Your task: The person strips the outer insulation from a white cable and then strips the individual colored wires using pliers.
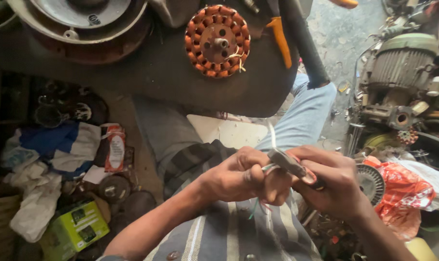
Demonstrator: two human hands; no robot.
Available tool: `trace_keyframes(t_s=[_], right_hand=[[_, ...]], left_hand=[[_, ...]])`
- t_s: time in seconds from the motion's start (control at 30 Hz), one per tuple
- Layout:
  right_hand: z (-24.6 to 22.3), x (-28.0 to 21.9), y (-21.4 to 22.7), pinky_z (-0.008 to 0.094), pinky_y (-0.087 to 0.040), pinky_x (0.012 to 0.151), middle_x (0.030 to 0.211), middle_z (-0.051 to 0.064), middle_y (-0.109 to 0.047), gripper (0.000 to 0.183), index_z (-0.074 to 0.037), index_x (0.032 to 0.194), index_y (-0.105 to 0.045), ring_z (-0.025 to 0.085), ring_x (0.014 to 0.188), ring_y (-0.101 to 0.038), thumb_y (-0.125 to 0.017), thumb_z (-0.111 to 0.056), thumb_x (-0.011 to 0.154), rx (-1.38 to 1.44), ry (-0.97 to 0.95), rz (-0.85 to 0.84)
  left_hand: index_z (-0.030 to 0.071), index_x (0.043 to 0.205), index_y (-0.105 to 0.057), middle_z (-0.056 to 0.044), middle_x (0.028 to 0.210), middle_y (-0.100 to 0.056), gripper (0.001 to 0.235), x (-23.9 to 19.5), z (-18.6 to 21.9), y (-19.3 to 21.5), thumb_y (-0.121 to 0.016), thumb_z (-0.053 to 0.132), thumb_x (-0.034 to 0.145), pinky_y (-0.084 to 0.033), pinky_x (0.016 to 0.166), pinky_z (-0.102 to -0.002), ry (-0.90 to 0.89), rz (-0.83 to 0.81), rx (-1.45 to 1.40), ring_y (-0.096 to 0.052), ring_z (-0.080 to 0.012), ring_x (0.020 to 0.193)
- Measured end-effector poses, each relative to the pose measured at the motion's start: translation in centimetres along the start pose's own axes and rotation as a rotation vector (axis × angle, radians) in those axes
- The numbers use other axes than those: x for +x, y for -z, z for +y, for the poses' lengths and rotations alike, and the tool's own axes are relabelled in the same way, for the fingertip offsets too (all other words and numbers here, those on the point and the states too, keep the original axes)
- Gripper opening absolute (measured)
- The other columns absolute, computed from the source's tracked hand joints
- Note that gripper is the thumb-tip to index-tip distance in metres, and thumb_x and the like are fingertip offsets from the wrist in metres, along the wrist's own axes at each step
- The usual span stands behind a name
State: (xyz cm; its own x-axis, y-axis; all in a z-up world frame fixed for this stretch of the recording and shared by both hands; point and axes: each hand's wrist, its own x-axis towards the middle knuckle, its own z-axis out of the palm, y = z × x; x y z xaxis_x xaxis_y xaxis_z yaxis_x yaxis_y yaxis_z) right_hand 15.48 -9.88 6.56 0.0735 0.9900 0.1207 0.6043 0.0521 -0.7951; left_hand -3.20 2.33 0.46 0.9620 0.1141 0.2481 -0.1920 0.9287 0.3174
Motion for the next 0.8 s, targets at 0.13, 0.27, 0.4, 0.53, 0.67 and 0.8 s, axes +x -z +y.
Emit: trace_keyframes(t_s=[0.13, 0.27, 0.4, 0.53, 0.67, 0.8], right_hand=[[1.7, -1.0, -0.3, 0.032, -0.058, 0.070, 0.097, 0.013, -0.074, 0.020, 0.000, 0.094, -0.070, 0.026, 0.080, -0.075, -0.078, -0.010, 0.079, 0.212, -0.043, -0.077], [2.9, -3.0, -3.4, 0.037, -0.054, 0.077, 0.092, 0.010, -0.067, 0.011, -0.001, 0.101, -0.066, 0.024, 0.082, -0.064, -0.074, -0.008, 0.098, 0.706, -0.141, 0.126], [3.1, -4.5, -4.0, 0.033, -0.055, 0.062, 0.088, 0.011, -0.069, 0.027, -0.002, 0.117, -0.063, 0.019, 0.073, -0.064, -0.064, -0.018, 0.095, 1.020, -0.404, 0.355], [2.2, -4.1, -2.8, 0.030, -0.057, 0.069, 0.086, 0.012, -0.071, 0.016, -0.001, 0.092, -0.070, 0.017, 0.076, -0.068, -0.068, -0.015, 0.100, 0.745, -0.345, 0.319], [0.8, -3.5, -1.9, 0.035, -0.060, 0.088, 0.105, 0.013, -0.073, 0.016, 0.001, 0.100, -0.069, 0.024, 0.104, -0.073, -0.070, -0.013, 0.094, 0.181, -0.311, 0.270], [-0.1, -2.8, -1.4, 0.041, -0.055, 0.103, 0.132, 0.016, -0.066, 0.037, 0.002, 0.118, -0.072, 0.030, 0.125, -0.067, -0.075, -0.016, 0.086, -0.006, -0.255, 0.246]], left_hand=[[-0.003, 0.105, -0.066, -0.008, 0.087, -0.060, 0.051, -0.2, 1.0, -0.2, -0.062, 0.048, 0.107, -0.039, 0.065, -0.026, 0.084, 0.030, 0.060, -0.047, -0.0109, 0.071], [-0.005, 0.104, -0.067, -0.006, 0.085, -0.060, 0.046, -0.3, 1.7, -0.4, -0.061, 0.040, 0.112, -0.039, 0.065, -0.026, 0.112, 0.007, 0.194, -0.045, -0.0091, 0.070], [-0.007, 0.104, -0.068, -0.005, 0.083, -0.057, 0.042, 0.0, 2.5, -0.8, -0.060, 0.033, 0.114, -0.038, 0.065, -0.025, 0.097, -0.027, 0.321, -0.046, -0.0089, 0.070], [-0.006, 0.104, -0.068, -0.002, 0.078, -0.055, 0.042, 0.2, 3.7, -1.3, -0.059, 0.034, 0.114, -0.039, 0.064, -0.025, 0.144, 0.014, 0.463, -0.046, -0.0087, 0.069], [-0.004, 0.105, -0.068, -0.001, 0.075, -0.053, 0.040, 0.5, 4.3, -1.9, -0.056, 0.034, 0.112, -0.039, 0.065, -0.026, 0.188, 0.058, 0.584, -0.045, -0.0088, 0.067], [0.000, 0.106, -0.067, -0.001, 0.083, -0.059, 0.043, 0.7, 4.8, -2.1, -0.052, 0.039, 0.117, -0.046, 0.074, -0.027, 0.114, 0.003, 0.693, -0.055, -0.0100, 0.076]])
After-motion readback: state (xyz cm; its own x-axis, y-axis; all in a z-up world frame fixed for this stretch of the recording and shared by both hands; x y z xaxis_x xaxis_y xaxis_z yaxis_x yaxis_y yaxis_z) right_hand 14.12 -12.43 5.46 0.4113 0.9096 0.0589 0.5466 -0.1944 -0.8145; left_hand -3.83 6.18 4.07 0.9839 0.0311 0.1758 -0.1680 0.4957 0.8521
